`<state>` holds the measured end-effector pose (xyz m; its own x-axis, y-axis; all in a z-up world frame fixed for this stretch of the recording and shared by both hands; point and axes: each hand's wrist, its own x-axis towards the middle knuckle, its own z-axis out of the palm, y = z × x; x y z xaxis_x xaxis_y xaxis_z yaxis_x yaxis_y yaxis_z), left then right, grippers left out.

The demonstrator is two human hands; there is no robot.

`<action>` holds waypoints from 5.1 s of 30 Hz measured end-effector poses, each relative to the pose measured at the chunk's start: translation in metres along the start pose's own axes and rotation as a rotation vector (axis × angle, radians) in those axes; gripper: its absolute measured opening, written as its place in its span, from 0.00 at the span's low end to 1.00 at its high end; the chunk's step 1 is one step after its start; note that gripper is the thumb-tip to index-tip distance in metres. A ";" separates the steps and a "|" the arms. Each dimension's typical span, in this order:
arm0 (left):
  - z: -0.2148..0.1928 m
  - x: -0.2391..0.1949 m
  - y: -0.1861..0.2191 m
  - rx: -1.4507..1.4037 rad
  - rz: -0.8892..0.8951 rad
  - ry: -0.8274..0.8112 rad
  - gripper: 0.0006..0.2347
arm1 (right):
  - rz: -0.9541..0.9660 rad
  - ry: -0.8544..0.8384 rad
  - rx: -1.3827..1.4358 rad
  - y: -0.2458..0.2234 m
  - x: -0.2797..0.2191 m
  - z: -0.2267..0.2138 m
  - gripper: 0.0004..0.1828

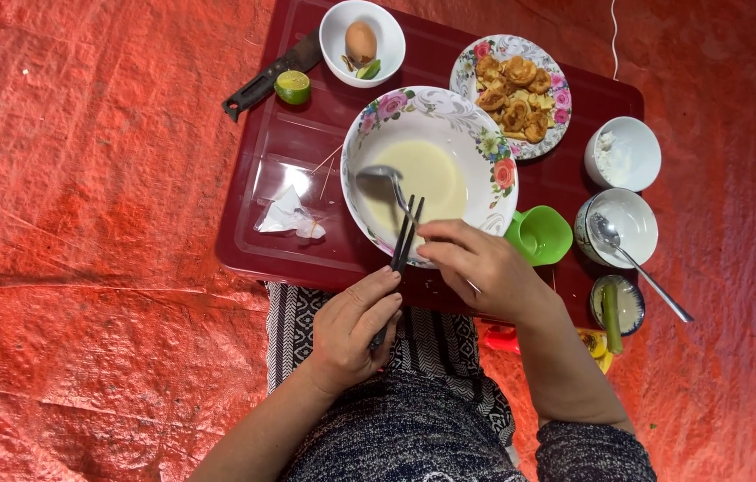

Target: The person stirs a pale liquid in a floral bowl with a ladle and chopsticks, then adds a white powder from a small bowl and continues stirring to combine the ingredients.

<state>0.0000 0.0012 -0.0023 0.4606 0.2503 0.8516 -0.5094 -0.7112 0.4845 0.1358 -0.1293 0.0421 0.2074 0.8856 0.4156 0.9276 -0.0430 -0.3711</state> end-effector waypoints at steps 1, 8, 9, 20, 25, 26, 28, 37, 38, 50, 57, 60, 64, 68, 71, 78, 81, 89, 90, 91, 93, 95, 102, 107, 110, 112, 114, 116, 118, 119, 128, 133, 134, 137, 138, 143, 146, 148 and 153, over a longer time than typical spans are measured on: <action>0.000 0.000 0.000 -0.004 0.000 -0.003 0.05 | 0.005 0.002 -0.001 0.004 0.002 0.001 0.10; -0.002 0.002 -0.004 0.064 0.026 -0.038 0.04 | -0.015 0.047 -0.015 0.043 -0.010 -0.006 0.07; -0.003 0.003 -0.005 0.079 0.032 -0.045 0.04 | 0.003 0.053 -0.057 0.047 -0.014 -0.009 0.06; -0.005 0.007 -0.025 0.177 0.016 -0.020 0.05 | 0.195 0.128 -0.116 0.010 -0.085 -0.012 0.08; -0.003 0.014 -0.026 0.186 0.005 -0.018 0.04 | 0.151 0.201 0.113 -0.007 -0.062 0.008 0.08; -0.003 0.015 -0.025 0.176 0.009 -0.009 0.04 | 0.119 0.203 0.105 -0.008 -0.052 0.010 0.08; -0.003 0.014 -0.025 0.170 0.014 -0.001 0.04 | 0.086 0.206 0.100 0.004 -0.044 0.021 0.09; -0.003 0.004 -0.027 0.158 -0.022 0.002 0.04 | 0.271 0.233 -0.117 0.020 -0.053 -0.004 0.06; -0.001 0.002 -0.028 0.124 -0.033 -0.003 0.04 | 0.317 0.260 -0.054 0.013 -0.056 -0.010 0.04; -0.003 0.014 -0.022 0.134 -0.025 -0.036 0.04 | 0.334 0.357 0.493 0.013 -0.030 0.027 0.16; 0.008 0.012 -0.037 0.176 -0.007 -0.021 0.04 | 0.271 0.358 0.261 0.044 -0.011 0.017 0.11; 0.014 0.011 -0.031 0.151 -0.029 -0.027 0.05 | 0.326 0.372 0.156 0.041 -0.026 0.003 0.11; 0.008 0.011 -0.017 0.088 -0.057 -0.044 0.05 | 0.367 0.373 0.157 0.023 -0.053 -0.009 0.17; 0.001 0.009 -0.008 0.072 -0.077 -0.064 0.05 | 0.394 0.391 0.287 0.000 -0.059 -0.006 0.25; -0.002 0.006 -0.015 0.095 -0.064 -0.080 0.05 | 0.359 0.382 0.327 -0.008 -0.044 0.005 0.27; -0.007 0.012 -0.026 0.167 -0.036 -0.034 0.04 | 0.256 0.370 0.395 0.043 -0.036 0.049 0.20; -0.006 0.018 -0.023 0.159 -0.050 -0.037 0.04 | 0.258 0.372 0.285 0.066 -0.036 0.043 0.15; -0.001 0.004 -0.016 0.084 -0.077 -0.055 0.05 | 0.337 0.362 0.183 0.027 -0.057 -0.009 0.21; -0.003 0.005 -0.013 0.058 -0.088 -0.065 0.05 | 0.347 0.363 0.245 0.023 -0.065 -0.009 0.24; -0.002 0.003 -0.013 0.058 -0.090 -0.063 0.05 | 0.347 0.360 0.245 0.014 -0.058 -0.010 0.24; -0.002 0.000 -0.010 0.061 -0.101 -0.077 0.05 | 0.318 0.392 0.302 -0.006 -0.046 -0.010 0.24; -0.002 -0.001 -0.011 0.081 -0.095 -0.077 0.04 | 0.307 0.380 0.350 0.002 -0.047 0.005 0.25; -0.009 0.008 -0.018 0.134 -0.036 -0.042 0.04 | 0.243 0.339 0.376 0.030 -0.021 0.038 0.12; -0.015 0.005 -0.020 0.136 -0.059 -0.029 0.05 | 0.296 0.326 0.143 0.027 -0.018 0.012 0.06; -0.015 0.004 -0.020 0.115 -0.074 -0.018 0.05 | 0.277 0.299 0.010 0.014 -0.017 -0.008 0.04; -0.014 0.005 -0.019 0.100 -0.077 -0.012 0.05 | 0.238 0.284 -0.045 0.002 -0.015 -0.020 0.03; -0.014 0.006 -0.017 0.087 -0.084 -0.019 0.05 | 0.159 0.304 -0.170 -0.008 -0.015 -0.029 0.03; -0.014 0.005 -0.016 0.087 -0.087 -0.022 0.05 | 0.114 0.313 -0.219 -0.012 -0.020 -0.033 0.06; -0.014 0.004 -0.015 0.089 -0.090 -0.025 0.05 | 0.069 0.322 -0.266 -0.011 -0.029 -0.031 0.09; -0.014 0.004 -0.015 0.089 -0.092 -0.020 0.05 | 0.038 0.328 -0.241 -0.007 -0.035 -0.026 0.11; -0.018 0.004 -0.012 0.054 -0.110 -0.038 0.06 | -0.054 0.068 -0.369 0.024 -0.022 -0.001 0.07; -0.018 0.005 -0.012 0.055 -0.106 -0.040 0.06 | -0.072 0.054 -0.403 0.038 -0.021 -0.002 0.05; -0.018 0.004 -0.012 0.054 -0.111 -0.041 0.06 | -0.057 0.035 -0.408 0.042 -0.023 -0.001 0.05; -0.018 0.004 -0.012 0.050 -0.116 -0.042 0.06 | -0.027 0.012 -0.399 0.046 -0.028 0.001 0.06; -0.018 0.005 -0.012 0.048 -0.118 -0.041 0.06 | -0.015 0.008 -0.384 0.046 -0.029 0.002 0.06; -0.018 0.004 -0.012 0.050 -0.113 -0.044 0.06 | 0.011 0.017 -0.324 0.037 -0.027 -0.006 0.06; -0.017 0.006 -0.011 0.044 -0.109 -0.049 0.06 | -0.014 0.055 -0.352 0.049 -0.028 -0.003 0.06; -0.017 0.006 -0.011 0.047 -0.104 -0.051 0.06 | -0.036 0.067 -0.366 0.051 -0.027 -0.002 0.07; -0.017 0.004 -0.012 0.045 -0.115 -0.054 0.06 | 0.085 0.047 -0.237 0.028 -0.030 -0.005 0.07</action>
<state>-0.0046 0.0216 -0.0013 0.5531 0.2974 0.7782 -0.4182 -0.7088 0.5681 0.1572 -0.1594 0.0228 0.2972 0.8517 0.4315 0.9518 -0.2287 -0.2041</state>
